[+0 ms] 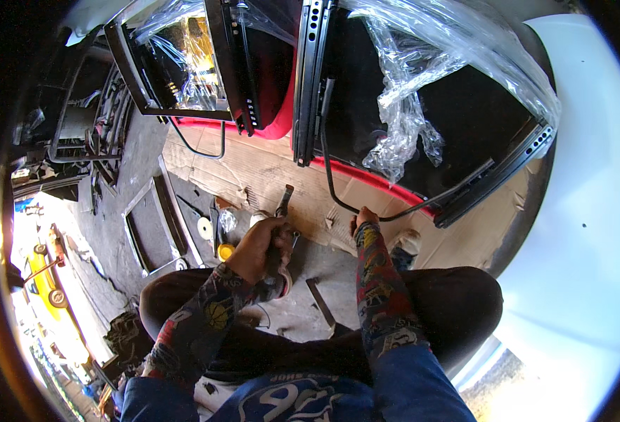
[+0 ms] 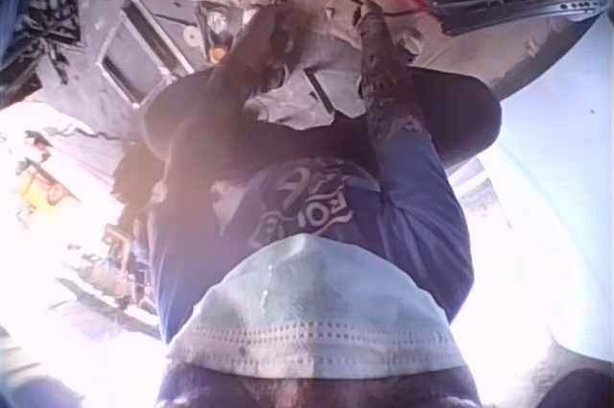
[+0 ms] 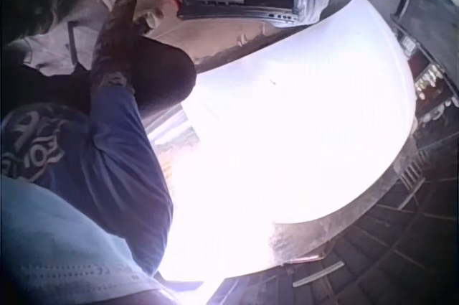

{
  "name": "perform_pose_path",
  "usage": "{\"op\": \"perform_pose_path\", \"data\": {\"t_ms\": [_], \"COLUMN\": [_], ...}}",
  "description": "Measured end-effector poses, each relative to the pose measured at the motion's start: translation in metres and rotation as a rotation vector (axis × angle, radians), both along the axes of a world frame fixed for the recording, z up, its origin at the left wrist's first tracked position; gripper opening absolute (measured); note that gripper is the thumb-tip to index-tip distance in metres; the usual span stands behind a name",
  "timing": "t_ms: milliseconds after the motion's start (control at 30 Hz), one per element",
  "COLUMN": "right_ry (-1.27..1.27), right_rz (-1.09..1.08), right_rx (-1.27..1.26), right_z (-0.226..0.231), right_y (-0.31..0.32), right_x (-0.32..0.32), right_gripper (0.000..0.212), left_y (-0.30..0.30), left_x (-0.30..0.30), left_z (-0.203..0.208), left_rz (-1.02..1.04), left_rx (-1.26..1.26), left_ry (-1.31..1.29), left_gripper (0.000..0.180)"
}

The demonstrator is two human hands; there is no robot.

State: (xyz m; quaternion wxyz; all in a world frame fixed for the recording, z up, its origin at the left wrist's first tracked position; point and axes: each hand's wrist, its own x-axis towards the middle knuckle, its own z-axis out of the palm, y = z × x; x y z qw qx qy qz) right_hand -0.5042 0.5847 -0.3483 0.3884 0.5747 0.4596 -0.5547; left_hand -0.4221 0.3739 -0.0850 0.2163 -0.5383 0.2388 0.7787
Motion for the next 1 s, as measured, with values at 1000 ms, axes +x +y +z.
{"op": "perform_pose_path", "data": {"t_ms": [1000], "right_ry": [0.181], "right_rz": [0.036], "right_rx": [0.091], "right_z": [-0.026], "right_y": [-0.005], "right_x": [0.003], "right_gripper": [0.036], "left_y": [0.013], "left_x": [-0.008], "left_z": [-0.028], "left_rz": [-0.098], "left_rx": [-0.052], "left_ry": [0.05], "left_gripper": [0.014]}}
